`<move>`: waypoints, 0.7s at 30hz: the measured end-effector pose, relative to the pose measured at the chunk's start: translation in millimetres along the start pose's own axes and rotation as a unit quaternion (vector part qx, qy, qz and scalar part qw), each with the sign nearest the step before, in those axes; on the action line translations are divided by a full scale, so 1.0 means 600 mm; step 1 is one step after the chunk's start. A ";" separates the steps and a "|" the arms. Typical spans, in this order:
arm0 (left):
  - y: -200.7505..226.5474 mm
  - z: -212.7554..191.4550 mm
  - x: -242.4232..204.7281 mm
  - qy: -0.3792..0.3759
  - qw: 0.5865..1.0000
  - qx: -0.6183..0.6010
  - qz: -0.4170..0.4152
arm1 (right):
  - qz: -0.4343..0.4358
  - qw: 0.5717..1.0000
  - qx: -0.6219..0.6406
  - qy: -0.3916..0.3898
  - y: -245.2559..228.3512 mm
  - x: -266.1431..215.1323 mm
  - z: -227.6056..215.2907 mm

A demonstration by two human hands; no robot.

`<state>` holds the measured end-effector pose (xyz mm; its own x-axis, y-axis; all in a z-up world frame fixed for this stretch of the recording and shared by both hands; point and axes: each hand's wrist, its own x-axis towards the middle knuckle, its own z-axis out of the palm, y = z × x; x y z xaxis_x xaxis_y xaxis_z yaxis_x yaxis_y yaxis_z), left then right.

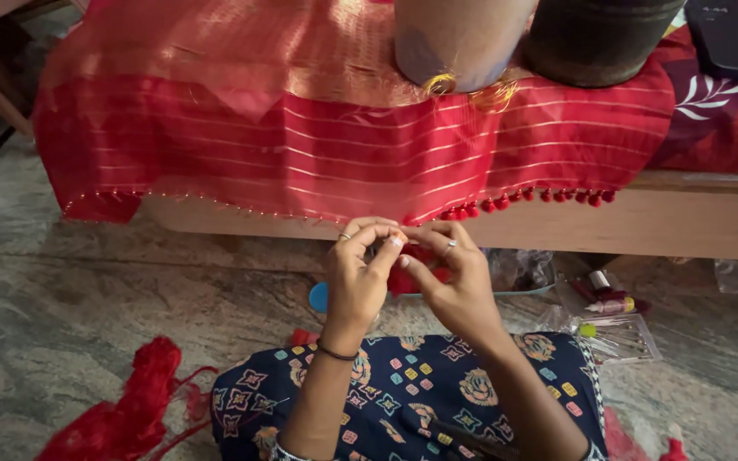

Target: Tying and trimming decorative red thread tassels on the edge of a red and gold fabric.

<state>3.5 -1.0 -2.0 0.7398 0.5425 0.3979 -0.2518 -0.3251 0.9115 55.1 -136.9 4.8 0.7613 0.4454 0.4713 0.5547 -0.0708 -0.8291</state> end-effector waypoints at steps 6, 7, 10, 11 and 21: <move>-0.031 0.005 0.001 -0.016 0.999 -0.043 0.004 | 0.055 0.998 0.017 0.029 -0.004 0.002 -0.005; -0.033 0.006 0.001 -0.020 0.999 -0.049 0.005 | 0.061 0.997 0.030 0.044 -0.004 0.002 -0.007; -0.028 0.008 0.002 -0.020 0.999 -0.041 -0.007 | 0.078 0.995 0.048 0.037 -0.001 0.011 -0.007; -0.025 0.008 0.002 -0.020 0.999 -0.040 -0.006 | 0.077 0.995 0.049 0.038 0.003 0.010 -0.008; -0.042 0.026 -0.001 0.065 0.992 0.056 0.091 | 0.124 0.889 0.438 0.047 0.072 0.015 0.013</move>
<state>19.4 -5.4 -26.8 0.6004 0.5600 0.5708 -0.2973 -0.5063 0.8095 83.4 -129.2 -29.2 0.8714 0.4329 0.2309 -0.0763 0.5845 -0.8078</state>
